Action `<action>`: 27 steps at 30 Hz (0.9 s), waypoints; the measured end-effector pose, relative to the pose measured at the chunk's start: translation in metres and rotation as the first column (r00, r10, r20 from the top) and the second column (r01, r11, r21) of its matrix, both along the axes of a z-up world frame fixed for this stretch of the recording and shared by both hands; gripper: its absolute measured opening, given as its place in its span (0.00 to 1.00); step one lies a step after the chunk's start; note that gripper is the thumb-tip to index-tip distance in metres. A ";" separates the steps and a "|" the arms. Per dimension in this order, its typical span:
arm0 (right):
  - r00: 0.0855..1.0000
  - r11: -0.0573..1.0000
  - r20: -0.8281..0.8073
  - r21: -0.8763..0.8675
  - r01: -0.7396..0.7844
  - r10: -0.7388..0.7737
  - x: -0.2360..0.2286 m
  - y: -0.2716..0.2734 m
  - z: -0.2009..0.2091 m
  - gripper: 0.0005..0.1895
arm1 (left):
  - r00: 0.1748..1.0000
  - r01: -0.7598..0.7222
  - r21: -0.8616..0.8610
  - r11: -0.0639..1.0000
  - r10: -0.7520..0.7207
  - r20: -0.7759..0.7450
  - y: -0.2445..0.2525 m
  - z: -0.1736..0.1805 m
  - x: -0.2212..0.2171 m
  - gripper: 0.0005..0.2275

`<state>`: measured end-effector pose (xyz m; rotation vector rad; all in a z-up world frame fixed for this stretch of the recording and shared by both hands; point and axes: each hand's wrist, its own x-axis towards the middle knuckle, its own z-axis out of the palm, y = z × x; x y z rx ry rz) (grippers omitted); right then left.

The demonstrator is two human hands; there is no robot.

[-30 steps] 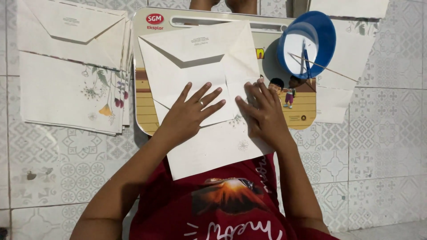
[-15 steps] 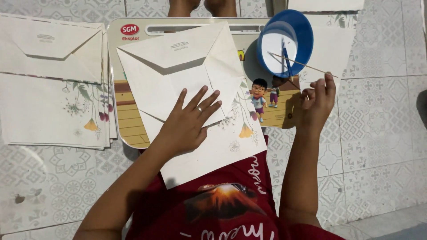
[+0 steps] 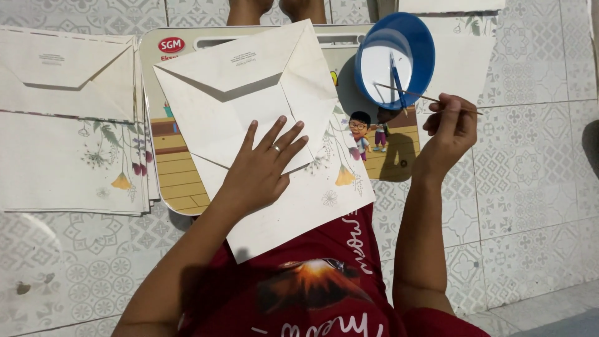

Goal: Folding paper and applying glue with a stick to assemble handmade envelopes.

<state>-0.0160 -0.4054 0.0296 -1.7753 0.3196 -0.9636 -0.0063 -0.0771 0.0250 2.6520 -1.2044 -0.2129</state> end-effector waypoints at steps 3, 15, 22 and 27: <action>0.998 0.995 -0.009 0.065 0.070 -0.070 -0.012 0.006 0.023 0.11 | 0.991 -0.013 -0.128 0.992 0.029 0.127 0.000 -0.030 -0.003 0.35; 0.993 0.935 0.029 0.341 0.097 -0.113 -0.016 -0.007 0.034 0.11 | 0.995 -0.019 -0.202 0.979 0.038 0.091 0.001 -0.027 -0.005 0.34; 0.997 0.837 0.017 0.544 0.051 -0.072 -0.015 -0.021 0.010 0.14 | 0.996 -0.015 -0.186 0.982 0.031 0.087 0.001 -0.020 -0.003 0.34; 0.998 0.693 -0.044 0.718 0.062 -0.044 -0.013 -0.037 -0.016 0.11 | 0.999 -0.022 -0.064 0.998 0.020 -0.039 0.001 -0.005 -0.001 0.30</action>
